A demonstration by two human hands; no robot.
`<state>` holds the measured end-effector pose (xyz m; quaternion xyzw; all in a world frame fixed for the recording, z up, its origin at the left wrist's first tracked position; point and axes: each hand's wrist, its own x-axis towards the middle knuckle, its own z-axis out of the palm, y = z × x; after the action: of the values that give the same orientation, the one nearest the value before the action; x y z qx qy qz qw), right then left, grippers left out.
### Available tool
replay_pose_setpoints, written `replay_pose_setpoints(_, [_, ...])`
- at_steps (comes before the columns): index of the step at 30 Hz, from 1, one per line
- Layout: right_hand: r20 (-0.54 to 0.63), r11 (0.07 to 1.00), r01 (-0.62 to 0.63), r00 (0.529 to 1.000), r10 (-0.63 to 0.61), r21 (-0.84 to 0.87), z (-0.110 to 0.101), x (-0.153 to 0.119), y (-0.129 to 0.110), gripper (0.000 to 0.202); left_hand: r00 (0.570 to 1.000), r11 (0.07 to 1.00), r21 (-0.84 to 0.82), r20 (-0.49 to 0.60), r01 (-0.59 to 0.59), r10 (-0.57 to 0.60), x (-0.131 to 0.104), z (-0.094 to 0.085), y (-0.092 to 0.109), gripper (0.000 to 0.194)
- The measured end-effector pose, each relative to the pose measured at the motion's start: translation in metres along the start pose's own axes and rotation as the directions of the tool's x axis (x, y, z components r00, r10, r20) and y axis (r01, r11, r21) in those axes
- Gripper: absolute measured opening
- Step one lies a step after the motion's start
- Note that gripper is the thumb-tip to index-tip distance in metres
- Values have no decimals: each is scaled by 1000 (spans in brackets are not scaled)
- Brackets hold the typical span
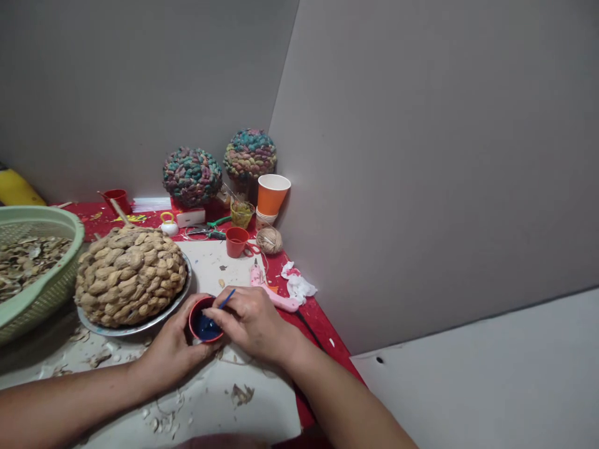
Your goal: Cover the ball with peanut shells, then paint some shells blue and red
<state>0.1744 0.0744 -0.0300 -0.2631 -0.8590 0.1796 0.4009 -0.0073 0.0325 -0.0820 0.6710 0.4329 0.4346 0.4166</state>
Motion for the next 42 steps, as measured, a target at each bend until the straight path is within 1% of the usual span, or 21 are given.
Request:
replay_pose_setpoints(3, [-46,997,21,999,-24,-71,-1,0,-1,22,1000,1000,-8,1,-9,9,0,0,3,47])
replay_pose_setpoints(5, [-36,995,-1,999,-3,-98,-4,-1,-1,21,1000,1000,-7,-3,-11,11,0,0,5,43])
replay_pose_setpoints(8, [4,999,-5,1000,5,-31,-5,-1,-2,19,1000,1000,-13,-13,-18,18,0,0,6,45])
replay_pose_setpoints(10, [-15,1000,29,999,-29,-10,-4,-2,-2,17,999,999,-23,-17,-28,27,-1,0,6,49])
replay_pose_setpoints(12, [-54,996,53,997,-57,-66,-3,-2,-2,17,999,999,-22,-31,-35,34,-2,0,7,49])
replay_pose_setpoints(14, [-64,993,44,997,-52,-114,-3,-2,-3,17,999,999,-17,-39,-38,37,-3,0,8,49])
replay_pose_setpoints(17, [-23,999,18,1000,-20,-50,-3,-3,-4,14,999,1000,-3,-29,-27,27,-5,0,10,51])
replay_pose_setpoints(18, [-22,1000,16,1000,-17,-19,-3,-3,-5,14,999,1000,0,-28,-23,23,-5,0,11,53])
replay_pose_setpoints(20, [-54,1000,17,998,-17,1,-4,-2,-7,13,999,1000,-7,-37,-23,22,-6,-1,11,55])
replay_pose_setpoints(23, [-92,1000,21,995,-23,-19,-6,0,-10,14,998,999,-32,-61,-36,34,-6,-1,12,51])
replay_pose_setpoints(27, [-57,999,24,998,-22,44,-3,2,-14,17,996,998,-40,-76,-46,43,-5,0,11,46])
replay_pose_setpoints(29, [-64,998,42,997,-40,35,0,1,-14,18,996,998,-41,-81,-52,48,-5,0,10,48])
replay_pose_setpoints(31, [-92,998,56,994,-58,-30,0,1,-12,19,995,998,-36,-90,-56,52,-6,0,9,51])
replay_pose_setpoints(33, [-94,996,42,994,-49,-78,-3,0,-9,18,995,998,-27,-88,-53,51,-6,0,9,51])
replay_pose_setpoints(34, [-81,997,26,996,-32,-71,-4,-1,-9,18,995,999,-22,-88,-49,47,-6,-1,9,51])
replay_pose_setpoints(37, [-25,1000,2,1000,-1,26,-6,-2,-9,17,996,999,-13,-81,-35,34,-5,-2,10,46])
replay_pose_setpoints(39, [-33,999,8,999,-6,53,-3,-2,-10,16,997,999,-8,-74,-35,35,-5,-2,12,46])
replay_pose_setpoints(42, [-85,1000,17,996,-16,8,1,-2,-10,17,997,999,-5,-58,-44,43,-6,-3,16,49])
